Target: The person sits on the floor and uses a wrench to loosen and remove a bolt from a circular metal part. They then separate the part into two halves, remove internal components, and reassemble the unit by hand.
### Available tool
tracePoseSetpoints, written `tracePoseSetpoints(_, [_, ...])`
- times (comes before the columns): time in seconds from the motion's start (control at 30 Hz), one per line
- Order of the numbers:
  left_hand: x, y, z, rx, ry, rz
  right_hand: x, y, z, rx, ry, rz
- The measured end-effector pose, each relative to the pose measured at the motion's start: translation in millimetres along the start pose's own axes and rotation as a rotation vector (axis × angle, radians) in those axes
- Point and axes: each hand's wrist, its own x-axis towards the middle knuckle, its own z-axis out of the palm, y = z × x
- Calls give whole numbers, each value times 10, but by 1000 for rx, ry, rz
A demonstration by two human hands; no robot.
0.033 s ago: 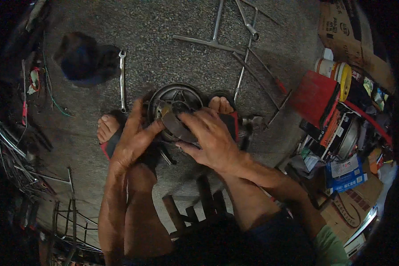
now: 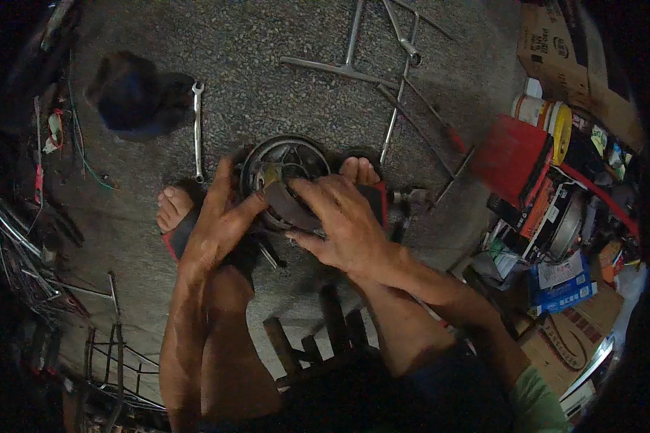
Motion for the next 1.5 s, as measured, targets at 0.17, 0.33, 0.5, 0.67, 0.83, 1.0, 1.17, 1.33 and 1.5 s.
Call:
tracePoseSetpoints(0.17, [45, 107, 47, 212, 62, 79, 71, 37, -89, 189, -42, 127])
tracePoseSetpoints(0.33, [104, -43, 112, 230, 106, 122, 139, -9, -203, 60, -83, 197])
tracePoseSetpoints(0.5, [38, 52, 191, 289, 160, 117, 239, -86, -244, -180, -172, 288])
tracePoseSetpoints(0.67, [26, 362, 367, 523, 201, 85, 211, 27, -78, 51, 128, 358])
tracePoseSetpoints(0.83, [69, 267, 341, 491, 242, 165, 231, 45, -48, 81, 255, 253])
tracePoseSetpoints(1.0, [38, 354, 355, 494, 215, 132, 235, -3, -59, 113, 231, 351])
tracePoseSetpoints(1.17, [47, 346, 353, 520, 239, 185, 281, -71, -41, -85, 290, 267])
tracePoseSetpoints(1.33, [96, 384, 356, 555, 241, 191, 381, 47, -22, -36, 334, 275])
tracePoseSetpoints(1.5, [92, 376, 321, 578, 243, 228, 525, 120, -102, 183, 257, 403])
